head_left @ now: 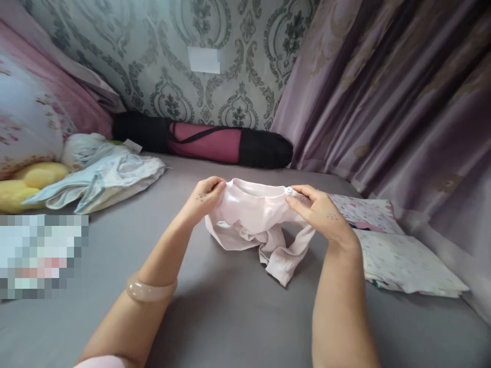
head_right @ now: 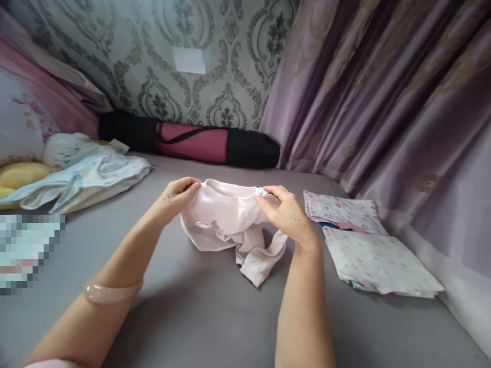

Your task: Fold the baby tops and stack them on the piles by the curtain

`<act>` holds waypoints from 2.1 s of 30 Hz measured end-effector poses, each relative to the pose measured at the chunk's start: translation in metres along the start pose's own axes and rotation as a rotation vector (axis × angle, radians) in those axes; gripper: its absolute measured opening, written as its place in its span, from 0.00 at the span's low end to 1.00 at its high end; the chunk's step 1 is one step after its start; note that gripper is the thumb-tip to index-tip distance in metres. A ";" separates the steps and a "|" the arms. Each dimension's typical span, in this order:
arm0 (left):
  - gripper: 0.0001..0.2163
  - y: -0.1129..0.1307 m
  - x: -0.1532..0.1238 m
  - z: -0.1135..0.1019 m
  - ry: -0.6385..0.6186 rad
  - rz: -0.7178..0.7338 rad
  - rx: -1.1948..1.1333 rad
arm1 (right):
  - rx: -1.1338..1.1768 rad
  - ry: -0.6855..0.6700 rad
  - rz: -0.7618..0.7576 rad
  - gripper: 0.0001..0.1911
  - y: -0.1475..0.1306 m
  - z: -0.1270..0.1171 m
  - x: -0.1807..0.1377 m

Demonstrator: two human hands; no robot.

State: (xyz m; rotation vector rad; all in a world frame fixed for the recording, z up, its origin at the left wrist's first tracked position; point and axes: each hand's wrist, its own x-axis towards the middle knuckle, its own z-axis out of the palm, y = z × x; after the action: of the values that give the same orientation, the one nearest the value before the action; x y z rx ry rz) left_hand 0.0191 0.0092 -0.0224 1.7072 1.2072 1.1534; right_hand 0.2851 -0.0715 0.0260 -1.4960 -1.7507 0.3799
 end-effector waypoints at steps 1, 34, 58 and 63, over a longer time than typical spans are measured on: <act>0.13 0.000 0.000 0.000 -0.004 -0.003 -0.001 | 0.010 -0.013 -0.004 0.15 0.000 0.000 0.000; 0.07 0.033 -0.024 -0.042 -0.024 -0.111 0.049 | 0.075 0.002 0.056 0.17 0.001 0.006 0.000; 0.09 0.143 -0.022 -0.089 0.354 0.632 0.400 | -0.096 0.319 -0.316 0.12 -0.083 -0.071 0.016; 0.09 0.128 -0.028 -0.115 0.053 0.337 0.259 | 0.064 0.099 -0.222 0.18 -0.078 -0.067 0.006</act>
State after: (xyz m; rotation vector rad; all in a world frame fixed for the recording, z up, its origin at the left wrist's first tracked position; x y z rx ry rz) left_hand -0.0566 -0.0467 0.1244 2.1501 1.1695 1.2886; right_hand 0.2790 -0.1037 0.1239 -1.2387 -1.7859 0.2410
